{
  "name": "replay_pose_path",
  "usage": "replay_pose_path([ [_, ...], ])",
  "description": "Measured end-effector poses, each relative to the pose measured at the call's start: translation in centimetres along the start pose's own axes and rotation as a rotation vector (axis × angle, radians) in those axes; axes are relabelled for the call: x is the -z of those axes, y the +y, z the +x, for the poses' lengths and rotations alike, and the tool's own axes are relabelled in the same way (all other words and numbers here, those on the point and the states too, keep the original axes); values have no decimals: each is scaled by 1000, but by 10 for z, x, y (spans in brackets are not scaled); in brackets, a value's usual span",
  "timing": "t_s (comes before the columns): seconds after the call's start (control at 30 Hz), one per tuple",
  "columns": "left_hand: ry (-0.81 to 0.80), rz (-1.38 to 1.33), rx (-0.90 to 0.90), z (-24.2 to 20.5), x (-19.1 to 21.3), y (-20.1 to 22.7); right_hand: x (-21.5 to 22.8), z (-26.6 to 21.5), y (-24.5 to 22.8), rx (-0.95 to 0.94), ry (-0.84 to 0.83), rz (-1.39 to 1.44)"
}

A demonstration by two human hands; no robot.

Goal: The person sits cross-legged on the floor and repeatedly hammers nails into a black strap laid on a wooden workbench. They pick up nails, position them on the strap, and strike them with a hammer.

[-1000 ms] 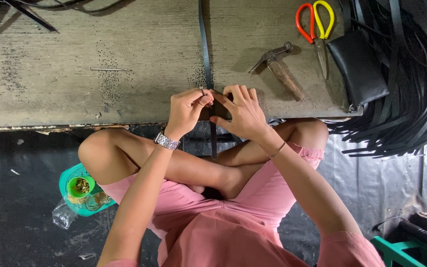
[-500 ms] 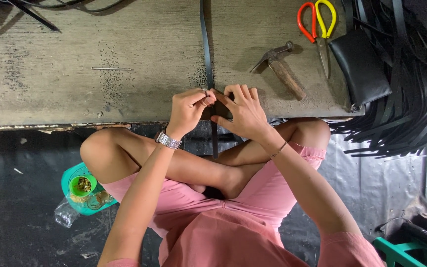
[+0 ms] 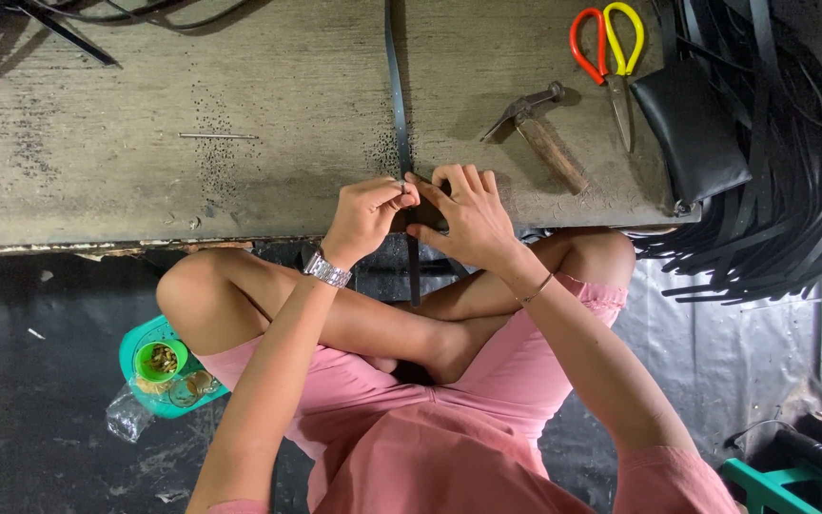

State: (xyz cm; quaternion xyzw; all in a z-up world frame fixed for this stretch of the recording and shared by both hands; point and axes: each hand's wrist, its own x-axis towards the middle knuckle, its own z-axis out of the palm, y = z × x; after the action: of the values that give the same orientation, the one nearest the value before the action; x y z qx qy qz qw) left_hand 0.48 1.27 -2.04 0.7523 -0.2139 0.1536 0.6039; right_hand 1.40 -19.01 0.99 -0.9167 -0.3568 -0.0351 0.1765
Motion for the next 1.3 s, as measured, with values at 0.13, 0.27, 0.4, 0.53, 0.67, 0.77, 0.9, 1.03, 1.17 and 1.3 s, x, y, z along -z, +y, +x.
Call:
replay_pose_path([
  [0.13, 4, 39, -28, 2, -2, 3, -1, -3, 14, -17, 44, 65],
  [0.27, 13, 27, -35, 3, -2, 7, 32, -11, 42, -353, 153, -324],
  [0.4, -12, 28, -47, 1, -3, 4, 33, -42, 86, -354, 169, -781],
  [0.53, -33, -11, -53, 5, 2, 13, 37, -44, 77, -425, 163, -588],
  [0.67, -54, 2, -47, 1, 1, 1, 70, -37, 39, -524, 128, 170],
  [0.77, -73, 24, -66, 0, -2, -5, 79, -40, -2, -499, 96, 184],
  [0.9, -83, 87, -140, -4, -5, -15, 70, -40, -32, -507, -80, -52],
  [1.03, -120, 137, -152, -5, -6, -18, 94, -30, -37, -481, -115, 189],
  [1.17, -119, 86, -111, -5, -3, -13, 108, -27, -37, -410, -13, 228],
  [1.3, -109, 118, -132, -3, -3, -10, 82, -42, -32, -480, 2, 249],
])
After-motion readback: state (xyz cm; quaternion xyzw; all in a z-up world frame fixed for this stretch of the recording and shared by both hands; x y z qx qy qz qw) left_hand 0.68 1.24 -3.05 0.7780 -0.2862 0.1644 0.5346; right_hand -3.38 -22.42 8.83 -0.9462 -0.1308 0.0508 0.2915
